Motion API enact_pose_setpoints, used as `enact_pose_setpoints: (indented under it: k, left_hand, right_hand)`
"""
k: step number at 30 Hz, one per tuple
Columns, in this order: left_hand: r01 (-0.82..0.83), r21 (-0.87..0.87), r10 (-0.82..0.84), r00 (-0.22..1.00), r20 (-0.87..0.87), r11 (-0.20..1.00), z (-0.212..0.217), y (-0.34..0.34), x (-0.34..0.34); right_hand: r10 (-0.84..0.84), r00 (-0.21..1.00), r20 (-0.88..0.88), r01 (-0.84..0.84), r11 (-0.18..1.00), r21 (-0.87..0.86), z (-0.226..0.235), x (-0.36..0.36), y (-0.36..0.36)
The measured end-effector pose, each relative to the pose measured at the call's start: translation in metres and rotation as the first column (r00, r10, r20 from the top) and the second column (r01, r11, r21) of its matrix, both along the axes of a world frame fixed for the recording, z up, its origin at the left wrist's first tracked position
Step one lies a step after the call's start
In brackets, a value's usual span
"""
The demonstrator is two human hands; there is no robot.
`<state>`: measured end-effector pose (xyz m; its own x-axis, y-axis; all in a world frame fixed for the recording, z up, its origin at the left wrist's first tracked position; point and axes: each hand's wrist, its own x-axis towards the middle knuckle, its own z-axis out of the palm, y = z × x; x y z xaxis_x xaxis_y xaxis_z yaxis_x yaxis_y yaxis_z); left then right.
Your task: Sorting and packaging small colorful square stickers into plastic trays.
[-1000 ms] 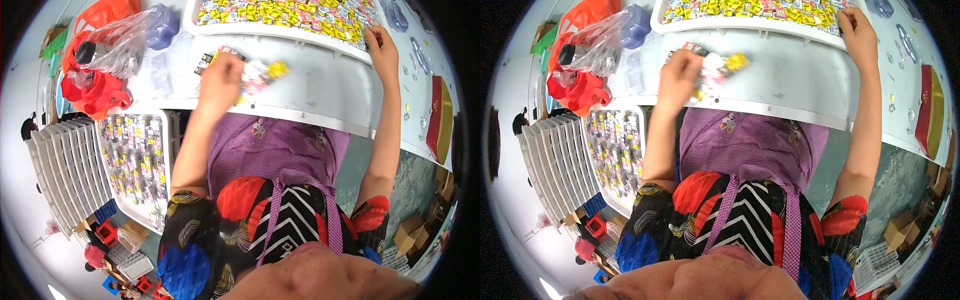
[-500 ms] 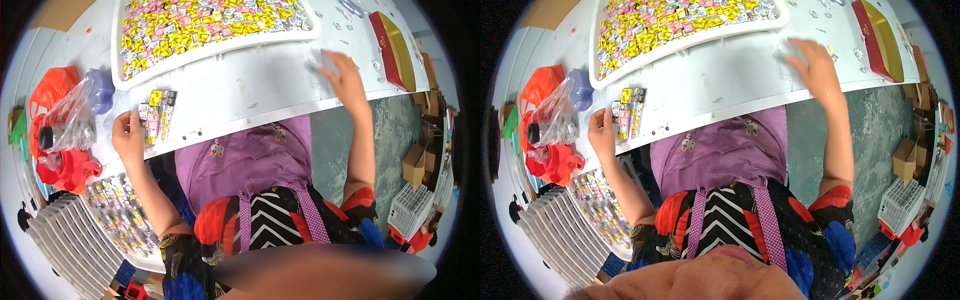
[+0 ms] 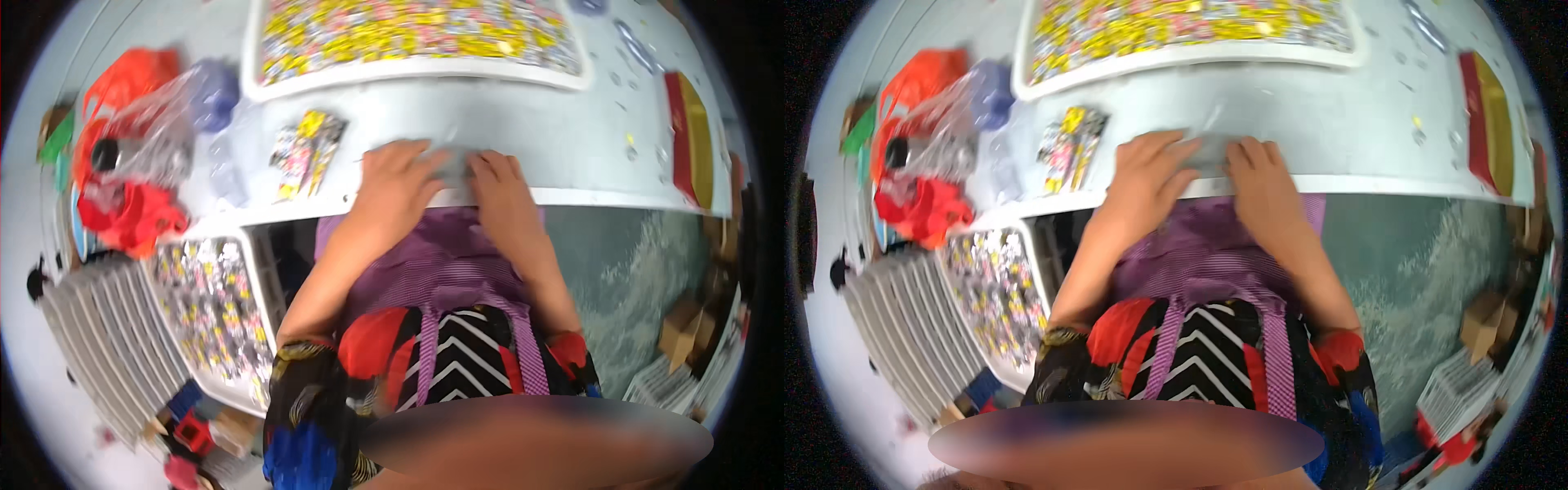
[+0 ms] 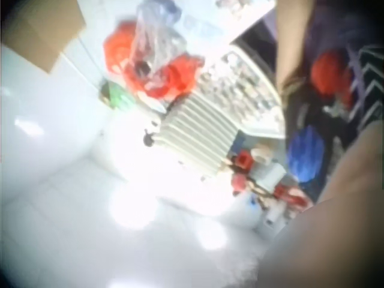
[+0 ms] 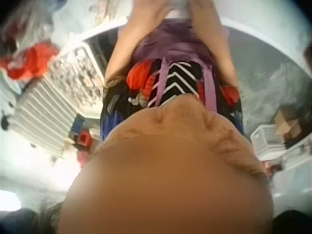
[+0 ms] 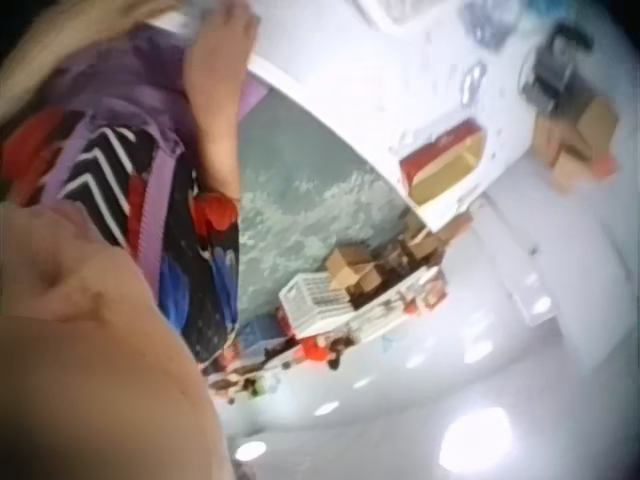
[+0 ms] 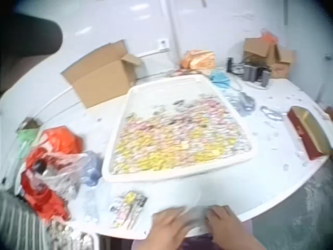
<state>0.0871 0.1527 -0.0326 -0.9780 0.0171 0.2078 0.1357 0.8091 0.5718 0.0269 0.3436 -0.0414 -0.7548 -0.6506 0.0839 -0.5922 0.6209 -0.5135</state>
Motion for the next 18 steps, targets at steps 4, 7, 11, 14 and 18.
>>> enact_pose_setpoints:
  k: [4, 7, 11, 14, 18]
  left_hand:
    - [-0.034, -0.183, 0.001, 0.984, -0.176, 0.982, 0.003, -0.022, 0.012]
    - [-0.264, -0.264, 0.226, 0.960, -0.166, 0.928, 0.018, -0.056, 0.028]
    - [-0.455, -0.247, 0.464, 0.885, -0.024, 0.855, 0.012, -0.095, 0.039]
    - [-0.440, -0.025, 0.441, 0.893, 0.094, 0.897, 0.004, -0.114, 0.035]
    - [-0.436, 0.091, 0.415, 0.891, 0.183, 0.895, 0.011, -0.127, 0.028]
  right_hand:
    - [0.092, 0.942, -0.321, -0.074, 0.995, 0.067, 0.005, -0.016, 0.011]
    - [0.097, 0.948, -0.303, -0.113, 0.993, -0.038, -0.007, -0.026, 0.010]
    - [0.149, 0.952, -0.268, -0.174, 0.982, -0.074, -0.019, -0.020, -0.012]
    - [0.164, 0.949, -0.268, -0.207, 0.968, -0.141, -0.015, -0.010, -0.033]
    - [0.112, 0.951, -0.290, -0.202, 0.932, -0.302, -0.006, -0.002, -0.049]
